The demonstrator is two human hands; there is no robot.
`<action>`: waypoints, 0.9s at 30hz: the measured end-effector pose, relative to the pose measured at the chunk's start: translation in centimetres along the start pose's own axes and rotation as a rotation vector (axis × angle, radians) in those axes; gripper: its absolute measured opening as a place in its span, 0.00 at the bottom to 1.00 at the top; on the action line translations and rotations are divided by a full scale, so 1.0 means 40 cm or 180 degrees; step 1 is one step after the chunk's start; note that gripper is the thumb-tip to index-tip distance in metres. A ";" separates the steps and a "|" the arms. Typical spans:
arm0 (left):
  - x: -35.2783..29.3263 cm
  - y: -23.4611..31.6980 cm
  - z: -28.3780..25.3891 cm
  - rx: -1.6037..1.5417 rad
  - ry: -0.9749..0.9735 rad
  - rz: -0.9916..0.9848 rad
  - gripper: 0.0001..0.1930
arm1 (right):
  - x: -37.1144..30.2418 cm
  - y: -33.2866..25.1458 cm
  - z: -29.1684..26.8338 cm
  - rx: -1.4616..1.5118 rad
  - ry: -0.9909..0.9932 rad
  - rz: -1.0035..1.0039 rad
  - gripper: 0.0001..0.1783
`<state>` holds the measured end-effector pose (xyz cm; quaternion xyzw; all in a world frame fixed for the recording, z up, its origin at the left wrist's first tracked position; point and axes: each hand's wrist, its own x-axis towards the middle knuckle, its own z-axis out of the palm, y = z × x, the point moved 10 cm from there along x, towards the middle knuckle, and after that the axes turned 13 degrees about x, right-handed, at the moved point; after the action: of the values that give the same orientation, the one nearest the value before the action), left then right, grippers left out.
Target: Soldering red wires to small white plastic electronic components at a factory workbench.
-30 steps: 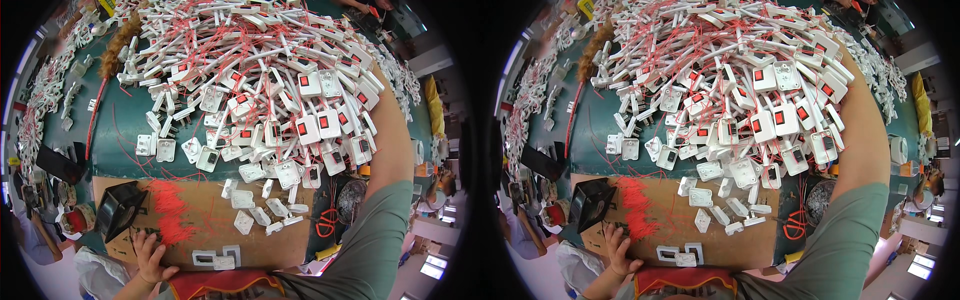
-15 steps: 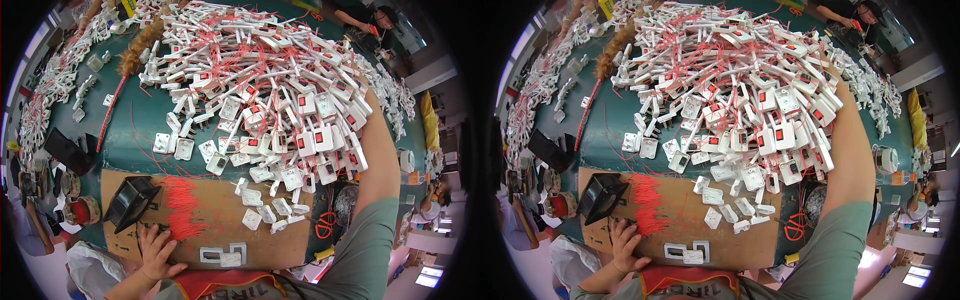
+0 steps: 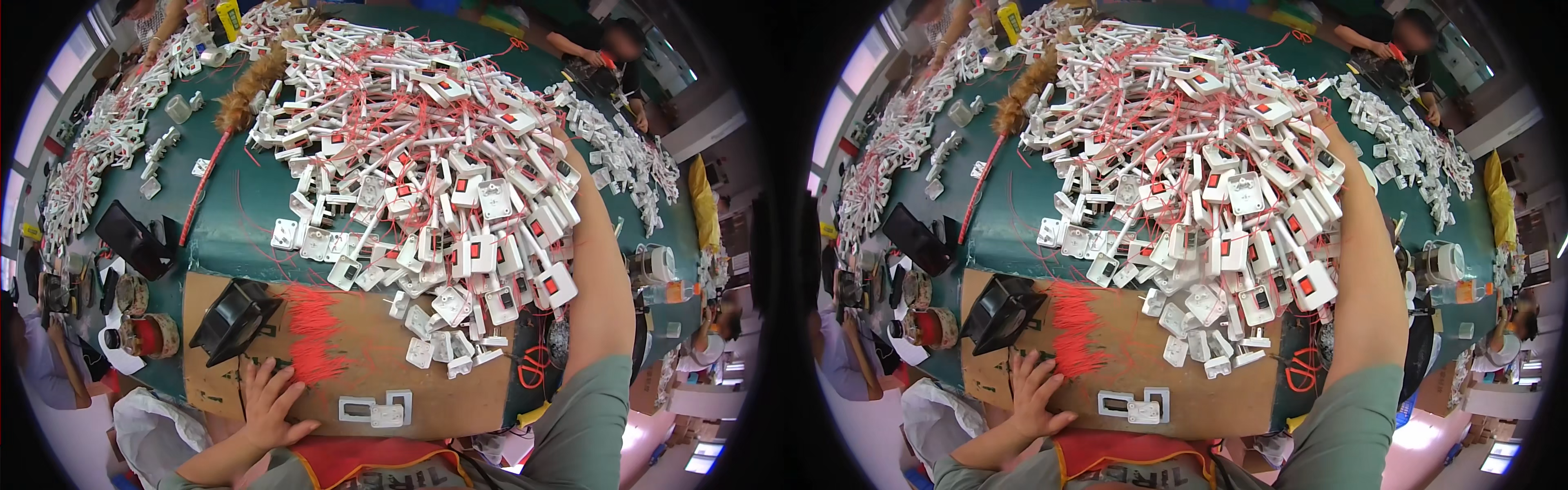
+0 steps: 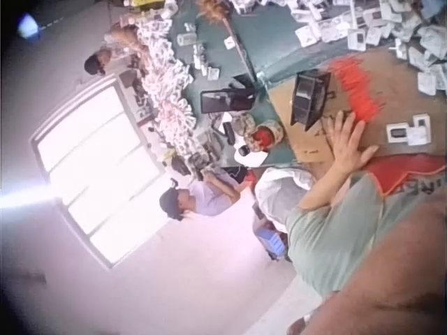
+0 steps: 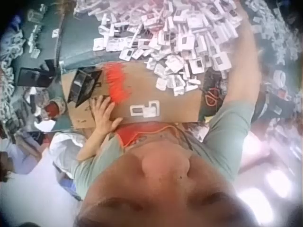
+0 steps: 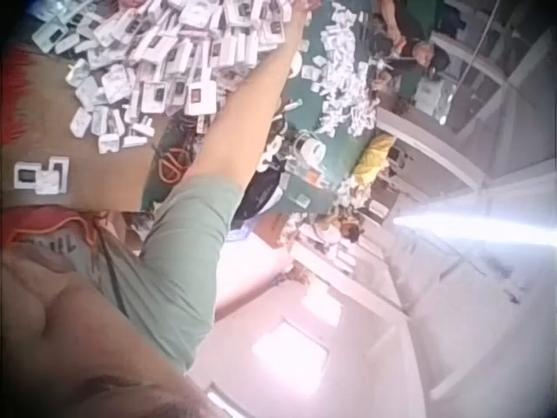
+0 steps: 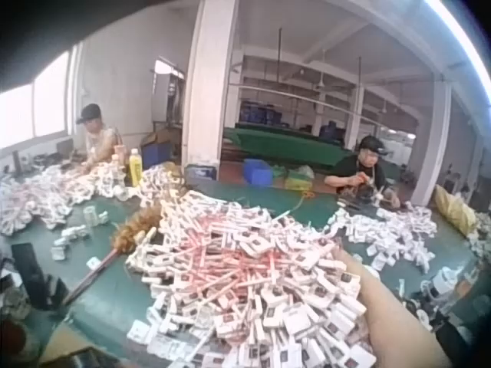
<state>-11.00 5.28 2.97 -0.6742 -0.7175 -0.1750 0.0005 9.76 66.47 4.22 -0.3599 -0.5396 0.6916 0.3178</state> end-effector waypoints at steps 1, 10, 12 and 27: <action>-0.001 0.001 -0.004 0.0034 0.0007 -0.0016 0.34 | 0.001 -0.014 0.011 -0.0560 -0.0104 -0.0248 0.32; 0.011 -0.009 -0.007 -0.0228 0.0274 0.0064 0.32 | 0.026 -0.040 -0.212 -0.2084 -0.0073 -0.1041 0.27; -0.010 -0.011 -0.022 -0.0154 0.0280 -0.0126 0.32 | 0.025 -0.018 -0.053 -0.3222 -0.0233 -0.0621 0.33; -0.027 -0.036 -0.020 -0.0383 0.0374 -0.0144 0.32 | -0.203 -0.174 0.005 -0.1832 0.0553 0.1054 0.54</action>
<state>-12.47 4.00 3.10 -0.6452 -0.7195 -0.2570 -0.0018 14.33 61.14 12.29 -0.5751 -0.6178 0.5200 0.1314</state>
